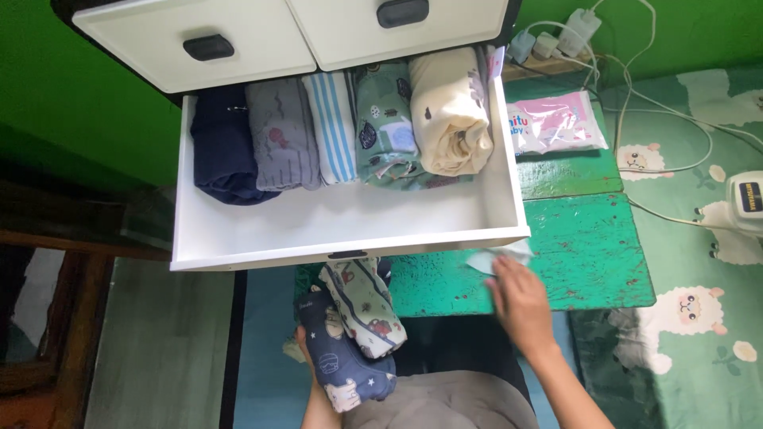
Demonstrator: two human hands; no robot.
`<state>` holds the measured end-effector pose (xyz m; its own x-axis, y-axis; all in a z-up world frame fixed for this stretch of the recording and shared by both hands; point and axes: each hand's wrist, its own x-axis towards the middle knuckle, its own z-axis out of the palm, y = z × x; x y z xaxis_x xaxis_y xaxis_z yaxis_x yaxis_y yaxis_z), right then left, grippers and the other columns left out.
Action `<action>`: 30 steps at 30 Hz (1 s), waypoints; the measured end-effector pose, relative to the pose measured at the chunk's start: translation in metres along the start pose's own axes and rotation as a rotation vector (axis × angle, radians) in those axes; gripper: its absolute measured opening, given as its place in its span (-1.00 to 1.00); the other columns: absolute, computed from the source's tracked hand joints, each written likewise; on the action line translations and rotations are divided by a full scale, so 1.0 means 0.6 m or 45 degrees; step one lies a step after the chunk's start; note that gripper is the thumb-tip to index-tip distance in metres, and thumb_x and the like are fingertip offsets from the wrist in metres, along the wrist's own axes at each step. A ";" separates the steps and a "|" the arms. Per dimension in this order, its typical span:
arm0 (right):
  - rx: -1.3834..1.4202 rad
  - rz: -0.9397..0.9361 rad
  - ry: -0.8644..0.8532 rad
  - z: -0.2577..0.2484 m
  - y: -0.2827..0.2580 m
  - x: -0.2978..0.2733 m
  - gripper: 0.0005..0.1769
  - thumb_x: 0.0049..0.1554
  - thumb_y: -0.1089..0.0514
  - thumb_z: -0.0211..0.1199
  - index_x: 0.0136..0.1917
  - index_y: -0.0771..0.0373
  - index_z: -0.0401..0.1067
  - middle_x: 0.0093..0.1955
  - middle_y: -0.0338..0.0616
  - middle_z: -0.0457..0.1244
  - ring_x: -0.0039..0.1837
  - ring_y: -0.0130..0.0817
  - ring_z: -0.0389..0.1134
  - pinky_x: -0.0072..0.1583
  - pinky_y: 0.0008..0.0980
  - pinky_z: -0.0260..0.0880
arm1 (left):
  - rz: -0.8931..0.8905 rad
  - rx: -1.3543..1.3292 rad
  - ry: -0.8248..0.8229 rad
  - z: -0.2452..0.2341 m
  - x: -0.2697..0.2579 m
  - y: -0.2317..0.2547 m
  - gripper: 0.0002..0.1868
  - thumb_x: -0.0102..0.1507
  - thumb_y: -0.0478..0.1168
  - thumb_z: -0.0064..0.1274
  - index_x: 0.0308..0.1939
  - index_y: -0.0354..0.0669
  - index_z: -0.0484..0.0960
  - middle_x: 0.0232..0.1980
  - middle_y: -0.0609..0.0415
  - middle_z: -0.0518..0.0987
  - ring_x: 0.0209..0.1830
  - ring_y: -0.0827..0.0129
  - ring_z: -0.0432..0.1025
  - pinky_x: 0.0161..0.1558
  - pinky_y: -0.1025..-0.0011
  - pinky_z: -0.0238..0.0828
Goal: Organize and fold baby clothes and store them in a drawer.
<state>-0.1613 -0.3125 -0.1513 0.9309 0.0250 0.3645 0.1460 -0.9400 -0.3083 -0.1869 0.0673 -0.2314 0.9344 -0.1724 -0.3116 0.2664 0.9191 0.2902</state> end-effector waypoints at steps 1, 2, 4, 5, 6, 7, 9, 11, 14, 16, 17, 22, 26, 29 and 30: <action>-0.004 0.001 0.005 0.004 0.021 -0.006 -0.59 0.13 0.12 0.19 0.25 0.22 0.44 0.32 -0.07 0.32 0.35 -0.11 0.33 0.37 -0.09 0.30 | -0.003 -0.001 -0.006 0.001 0.000 0.000 -0.05 0.19 0.40 -0.03 0.44 -0.19 0.31 0.36 -0.23 0.41 0.30 -0.12 0.35 0.29 -0.07 0.28; 0.215 0.297 -0.046 0.008 0.043 -0.012 -0.64 0.20 0.11 0.18 0.25 0.22 0.46 0.28 -0.06 0.35 0.32 -0.10 0.34 0.36 -0.12 0.34 | -0.015 -0.012 -0.071 0.002 0.001 -0.001 -0.05 0.21 0.40 -0.02 0.46 -0.21 0.29 0.37 -0.24 0.40 0.31 -0.12 0.34 0.29 -0.07 0.27; 0.439 0.604 -0.097 0.005 0.072 -0.024 -0.68 0.26 0.10 0.17 0.25 0.22 0.47 0.25 -0.06 0.38 0.30 -0.08 0.35 0.36 -0.15 0.37 | -0.039 -0.015 -0.132 0.001 -0.005 0.002 -0.05 0.23 0.39 -0.02 0.47 -0.22 0.28 0.38 -0.26 0.40 0.31 -0.13 0.34 0.30 -0.07 0.26; 0.989 0.887 -0.096 -0.004 0.082 -0.028 -0.66 0.32 0.09 0.15 0.28 0.28 0.44 0.23 -0.01 0.38 0.27 -0.09 0.35 0.32 -0.14 0.37 | -0.055 -0.020 -0.173 -0.002 -0.007 0.001 -0.05 0.24 0.39 -0.02 0.48 -0.23 0.27 0.38 -0.27 0.39 0.32 -0.13 0.33 0.30 -0.07 0.26; 1.549 1.155 -0.089 -0.014 0.094 -0.031 -0.64 0.37 0.07 0.13 0.32 0.34 0.41 0.22 0.04 0.37 0.24 -0.10 0.35 0.27 -0.14 0.36 | -0.070 -0.026 -0.213 -0.004 -0.009 0.001 -0.04 0.26 0.38 -0.02 0.49 -0.24 0.26 0.39 -0.28 0.39 0.32 -0.13 0.33 0.30 -0.07 0.25; 1.545 1.157 -0.082 -0.052 0.077 -0.015 -0.64 0.37 0.07 0.13 0.32 0.34 0.41 0.22 0.04 0.37 0.24 -0.10 0.35 0.27 -0.14 0.36 | -0.077 -0.027 -0.217 -0.008 -0.009 -0.003 -0.04 0.26 0.38 -0.02 0.49 -0.24 0.26 0.39 -0.28 0.39 0.32 -0.13 0.33 0.30 -0.07 0.25; 2.330 1.340 -0.003 -0.126 0.042 0.019 -0.62 0.34 0.10 0.02 0.34 0.31 0.32 0.28 0.02 0.31 0.27 -0.21 0.35 0.28 -0.20 0.33 | -0.102 0.040 -0.080 -0.014 -0.010 -0.008 -0.04 0.20 0.38 0.01 0.44 -0.25 0.28 0.34 -0.27 0.42 0.27 -0.13 0.37 0.25 -0.09 0.31; 2.404 1.371 0.008 -0.144 0.036 0.019 -0.60 0.30 0.10 0.00 0.35 0.27 0.32 0.29 0.00 0.30 0.29 -0.21 0.35 0.30 -0.19 0.32 | -0.115 0.067 -0.037 -0.016 -0.009 -0.009 -0.03 0.18 0.38 0.02 0.43 -0.25 0.29 0.32 -0.27 0.43 0.25 -0.13 0.39 0.23 -0.10 0.33; 2.415 1.311 0.018 -0.134 0.075 -0.005 -0.60 0.27 0.14 0.02 0.35 0.26 0.34 0.32 0.00 0.28 0.34 -0.20 0.32 0.36 -0.19 0.27 | -0.149 0.054 0.013 -0.023 -0.010 -0.010 -0.05 0.15 0.38 0.04 0.39 -0.24 0.32 0.29 -0.25 0.46 0.23 -0.12 0.42 0.21 -0.10 0.36; 2.350 1.217 0.021 -0.127 0.108 -0.016 -0.61 0.27 0.18 0.05 0.35 0.28 0.35 0.34 0.02 0.27 0.37 -0.20 0.29 0.39 -0.19 0.22 | -0.171 0.014 0.014 -0.042 -0.007 -0.010 -0.06 0.14 0.38 0.04 0.37 -0.22 0.35 0.28 -0.23 0.48 0.22 -0.10 0.43 0.21 -0.10 0.36; 2.057 1.051 0.073 -0.129 0.121 -0.013 -0.70 0.27 0.21 0.10 0.26 0.29 0.36 0.38 0.03 0.25 0.41 -0.20 0.26 0.42 -0.20 0.19 | -0.116 0.019 -0.018 -0.058 -0.005 -0.008 -0.08 0.22 0.37 0.05 0.39 -0.29 0.36 0.28 -0.27 0.49 0.21 -0.11 0.43 0.22 -0.08 0.35; 1.055 0.526 0.200 -0.158 0.124 0.038 -0.91 0.22 0.24 0.19 0.00 0.28 0.37 0.50 0.03 0.22 0.50 -0.19 0.24 0.48 -0.22 0.16 | -0.075 0.090 0.145 -0.058 -0.010 -0.006 -0.08 0.14 0.38 0.04 0.29 -0.30 0.44 0.18 -0.24 0.56 0.12 -0.05 0.50 0.15 0.00 0.43; 0.529 0.048 -0.146 -0.152 0.102 0.046 -0.82 0.09 0.18 0.26 -0.01 0.23 0.46 0.42 0.05 0.25 0.51 -0.01 0.21 0.46 -0.13 0.14 | -0.131 0.139 0.163 -0.073 -0.006 -0.008 -0.09 0.11 0.39 0.05 0.24 -0.31 0.46 0.11 -0.24 0.58 0.03 -0.06 0.54 0.04 0.01 0.51; 0.421 0.110 -0.213 -0.134 0.089 0.032 -0.73 0.15 0.12 0.24 0.13 0.18 0.48 0.42 -0.02 0.27 0.51 -0.03 0.21 0.47 -0.12 0.15 | -0.119 0.111 0.189 -0.081 -0.008 -0.009 -0.12 0.11 0.36 0.06 0.21 -0.32 0.48 0.09 -0.21 0.60 0.01 -0.01 0.56 0.04 0.06 0.52; 0.387 0.263 -0.158 -0.125 0.087 0.026 -0.70 0.24 0.09 0.18 0.23 0.13 0.46 0.45 -0.09 0.27 0.51 -0.10 0.23 0.49 -0.15 0.18 | -0.121 0.076 0.157 -0.083 -0.008 -0.008 -0.15 0.13 0.34 0.08 0.20 -0.31 0.49 0.07 -0.19 0.61 0.00 0.01 0.56 0.03 0.07 0.52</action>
<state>-0.1644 -0.3868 -0.0959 0.9817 -0.0961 0.1642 0.0263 -0.7862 -0.6174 -0.2044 0.0812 -0.2766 0.8691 -0.2097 -0.4480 0.3695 0.8774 0.3061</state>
